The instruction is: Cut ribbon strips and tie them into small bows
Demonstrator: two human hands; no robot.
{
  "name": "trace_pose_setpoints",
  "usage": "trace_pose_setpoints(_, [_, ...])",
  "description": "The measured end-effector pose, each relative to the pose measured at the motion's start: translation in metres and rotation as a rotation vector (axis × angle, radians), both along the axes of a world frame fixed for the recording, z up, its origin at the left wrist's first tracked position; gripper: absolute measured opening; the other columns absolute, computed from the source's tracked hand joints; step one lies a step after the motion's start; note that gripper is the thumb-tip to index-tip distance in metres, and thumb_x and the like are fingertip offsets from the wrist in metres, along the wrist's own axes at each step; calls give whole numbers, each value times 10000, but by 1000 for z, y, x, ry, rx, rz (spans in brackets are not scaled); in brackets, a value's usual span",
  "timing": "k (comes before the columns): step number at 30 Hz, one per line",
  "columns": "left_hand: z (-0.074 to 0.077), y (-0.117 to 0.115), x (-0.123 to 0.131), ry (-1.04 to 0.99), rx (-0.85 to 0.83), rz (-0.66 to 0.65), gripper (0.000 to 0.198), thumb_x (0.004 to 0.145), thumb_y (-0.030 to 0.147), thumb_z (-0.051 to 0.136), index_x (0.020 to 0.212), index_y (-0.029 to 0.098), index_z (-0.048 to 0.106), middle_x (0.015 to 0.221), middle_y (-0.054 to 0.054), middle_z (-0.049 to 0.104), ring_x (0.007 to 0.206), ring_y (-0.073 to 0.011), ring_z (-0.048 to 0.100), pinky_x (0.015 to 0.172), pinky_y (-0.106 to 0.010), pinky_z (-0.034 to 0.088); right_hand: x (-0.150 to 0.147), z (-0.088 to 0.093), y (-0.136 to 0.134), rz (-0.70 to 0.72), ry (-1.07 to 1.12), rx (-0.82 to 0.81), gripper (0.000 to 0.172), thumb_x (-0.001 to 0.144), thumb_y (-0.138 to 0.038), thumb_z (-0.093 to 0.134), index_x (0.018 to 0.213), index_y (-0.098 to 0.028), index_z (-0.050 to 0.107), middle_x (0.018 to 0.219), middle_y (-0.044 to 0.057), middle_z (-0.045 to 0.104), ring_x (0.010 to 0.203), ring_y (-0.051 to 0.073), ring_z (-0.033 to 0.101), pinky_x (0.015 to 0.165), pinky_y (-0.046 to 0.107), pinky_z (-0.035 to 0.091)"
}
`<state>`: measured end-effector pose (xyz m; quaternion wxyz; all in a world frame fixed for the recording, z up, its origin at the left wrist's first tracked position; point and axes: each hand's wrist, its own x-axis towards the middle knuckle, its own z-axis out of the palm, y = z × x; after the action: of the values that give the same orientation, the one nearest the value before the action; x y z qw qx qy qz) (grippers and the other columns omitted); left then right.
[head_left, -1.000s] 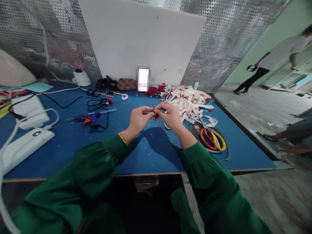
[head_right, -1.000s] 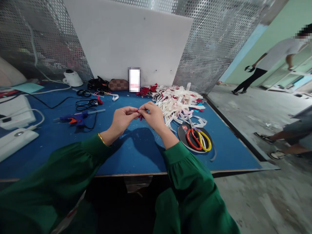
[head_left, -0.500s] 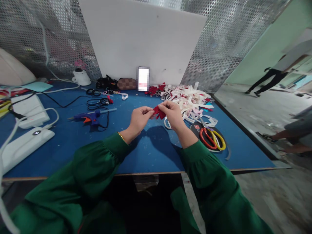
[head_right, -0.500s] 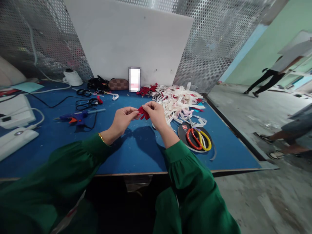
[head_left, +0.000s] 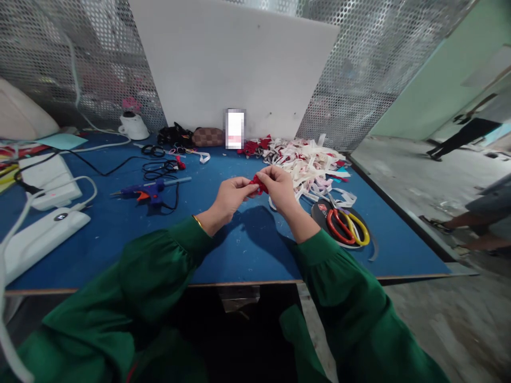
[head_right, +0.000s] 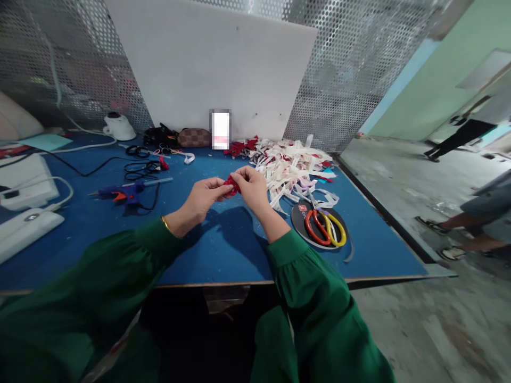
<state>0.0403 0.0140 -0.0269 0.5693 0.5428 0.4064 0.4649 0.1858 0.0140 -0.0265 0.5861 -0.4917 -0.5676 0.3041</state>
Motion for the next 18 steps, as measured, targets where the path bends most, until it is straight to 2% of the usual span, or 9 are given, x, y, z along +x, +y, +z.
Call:
trace_pose_setpoints(3, [1, 0, 0, -41, 14, 73, 247, 651, 407, 794, 683, 186, 689, 659, -27, 687, 643, -141, 592, 618, -261, 414, -1, 5, -2, 67, 166, -97, 337, 734, -526, 719, 773, -204, 628, 650, -26, 581, 577, 104, 483, 551, 254, 395])
trace_pose_setpoints(6, [2, 0, 0, -64, 38, 148, 248, 658, 410, 792, 699, 186, 693, 650, -12, 674, 633, -134, 589, 627, -259, 413, -2, 8, -5, 133, 216, -214, 418, 662, -580, 769, 750, -193, 638, 654, -11, 611, 597, 106, 522, 567, 251, 418])
trace_pose_setpoints(10, [1, 1, 0, -72, 9, 158, 249, 658, 412, 794, 709, 185, 705, 650, -8, 667, 633, -132, 592, 625, -256, 405, -3, 5, -5, 149, 215, -198, 353, 615, -472, 822, 686, -187, 625, 576, -25, 588, 553, 96, 492, 549, 247, 386])
trace_pose_setpoints(15, [1, 2, -1, -53, -11, 142, 314, 657, 479, 800, 706, 183, 704, 694, -21, 679, 679, -141, 595, 647, -261, 415, -1, 4, -3, 121, 119, -138, 243, 668, -382, 765, 664, -185, 623, 570, -24, 575, 571, 110, 513, 569, 261, 400])
trace_pose_setpoints(18, [1, 3, -1, -84, -11, 131, 319, 651, 462, 815, 677, 175, 678, 668, -14, 654, 660, -127, 568, 652, -257, 419, 0, 7, -5, 165, 87, -117, 217, 686, -354, 747, 666, -185, 612, 582, -24, 571, 577, 111, 505, 579, 266, 408])
